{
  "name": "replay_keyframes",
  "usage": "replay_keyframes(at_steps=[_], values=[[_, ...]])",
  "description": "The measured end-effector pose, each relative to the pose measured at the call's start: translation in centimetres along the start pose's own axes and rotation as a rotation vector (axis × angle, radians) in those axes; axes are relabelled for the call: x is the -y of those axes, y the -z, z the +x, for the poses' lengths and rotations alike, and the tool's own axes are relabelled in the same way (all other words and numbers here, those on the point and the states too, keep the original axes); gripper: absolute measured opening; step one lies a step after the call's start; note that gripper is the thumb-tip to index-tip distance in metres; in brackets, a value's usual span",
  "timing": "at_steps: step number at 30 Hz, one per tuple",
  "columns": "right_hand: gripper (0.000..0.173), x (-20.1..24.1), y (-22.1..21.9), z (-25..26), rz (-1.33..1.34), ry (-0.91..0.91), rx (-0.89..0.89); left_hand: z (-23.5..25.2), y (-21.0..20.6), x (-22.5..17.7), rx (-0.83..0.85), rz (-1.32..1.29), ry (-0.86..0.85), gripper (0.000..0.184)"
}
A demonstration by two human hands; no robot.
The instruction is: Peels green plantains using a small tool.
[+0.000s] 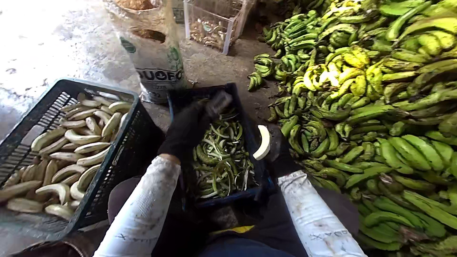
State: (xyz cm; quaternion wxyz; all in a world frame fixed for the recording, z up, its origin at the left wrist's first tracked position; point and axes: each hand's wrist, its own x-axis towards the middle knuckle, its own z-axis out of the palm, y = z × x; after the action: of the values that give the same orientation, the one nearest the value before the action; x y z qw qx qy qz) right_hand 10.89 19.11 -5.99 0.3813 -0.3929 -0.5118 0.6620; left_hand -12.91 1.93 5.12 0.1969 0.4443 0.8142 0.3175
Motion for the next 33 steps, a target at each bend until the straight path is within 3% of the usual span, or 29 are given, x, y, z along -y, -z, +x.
replay_keyframes(at_steps=[2, 3, 4, 6, 8, 11, 14, 17, 19, 22, 25, 28, 29, 32, 33], values=[[0.034, -1.2, -2.4, -0.1, -0.131, 0.056, 0.017, -1.4, -0.4, 1.0, 0.273, 0.254, 0.111, 0.036], [0.033, 1.4, -6.4, -1.1, -0.253, -0.204, -0.069, -2.0, -1.2, 1.4, 0.44, 0.381, 0.185, 0.041], [0.034, 2.5, -10.3, -1.5, -0.342, -0.353, -0.129, -2.8, -2.1, 1.5, 0.617, 0.466, 0.237, 0.046], [0.042, 0.5, -14.3, -1.6, -0.372, -0.341, 0.048, -4.4, -3.9, 1.4, 0.861, 0.524, 0.225, 0.049], [0.037, -1.8, -18.4, -1.1, -0.272, -0.273, 0.239, -5.5, -5.1, 1.2, 0.96, 0.497, 0.128, 0.048], [0.032, -0.5, -25.7, -0.6, -0.162, -0.172, 0.57, -6.3, -5.2, 0.2, 0.96, 0.461, 0.044, 0.047], [0.037, 2.4, -32.4, 0.6, -0.054, -0.285, 0.631, -6.1, -4.3, -0.3, 0.917, 0.44, 0.04, 0.041], [0.042, 3.6, -30.1, 0.6, -0.463, -0.142, 0.678, -5.4, -4.6, 0.6, 0.874, 0.418, 0.018, 0.04], [0.042, 0.7, -26.4, 2.0, -0.713, -0.002, 0.669, -5.3, -4.8, 1.3, 0.87, 0.424, -0.011, 0.04], [0.046, -3.5, -20.9, 3.5, -1.215, -0.082, 0.758, -5.4, -4.2, 1.8, 0.872, 0.394, -0.001, 0.041], [0.047, -6.6, -16.1, 1.5, -1.586, -0.168, 0.887, -5.5, -3.5, 2.3, 0.854, 0.363, 0.037, 0.044], [0.053, -5.0, -16.1, -1.3, -1.797, -0.361, 0.982, -5.1, -1.4, 2.1, 0.809, 0.335, 0.099, 0.044], [0.053, -6.5, -15.5, -1.5, -1.841, -0.336, 0.967, -5.0, -0.8, 2.2, 0.79, 0.34, 0.105, 0.041], [0.064, -13.1, -12.6, -2.0, -1.84, -0.007, 0.735, -4.4, -0.1, 2.5, 0.739, 0.364, 0.147, 0.041], [0.071, -12.5, -12.8, -2.2, -1.828, -0.045, 0.74, -4.2, 0.0, 2.5, 0.726, 0.373, 0.167, 0.042]])
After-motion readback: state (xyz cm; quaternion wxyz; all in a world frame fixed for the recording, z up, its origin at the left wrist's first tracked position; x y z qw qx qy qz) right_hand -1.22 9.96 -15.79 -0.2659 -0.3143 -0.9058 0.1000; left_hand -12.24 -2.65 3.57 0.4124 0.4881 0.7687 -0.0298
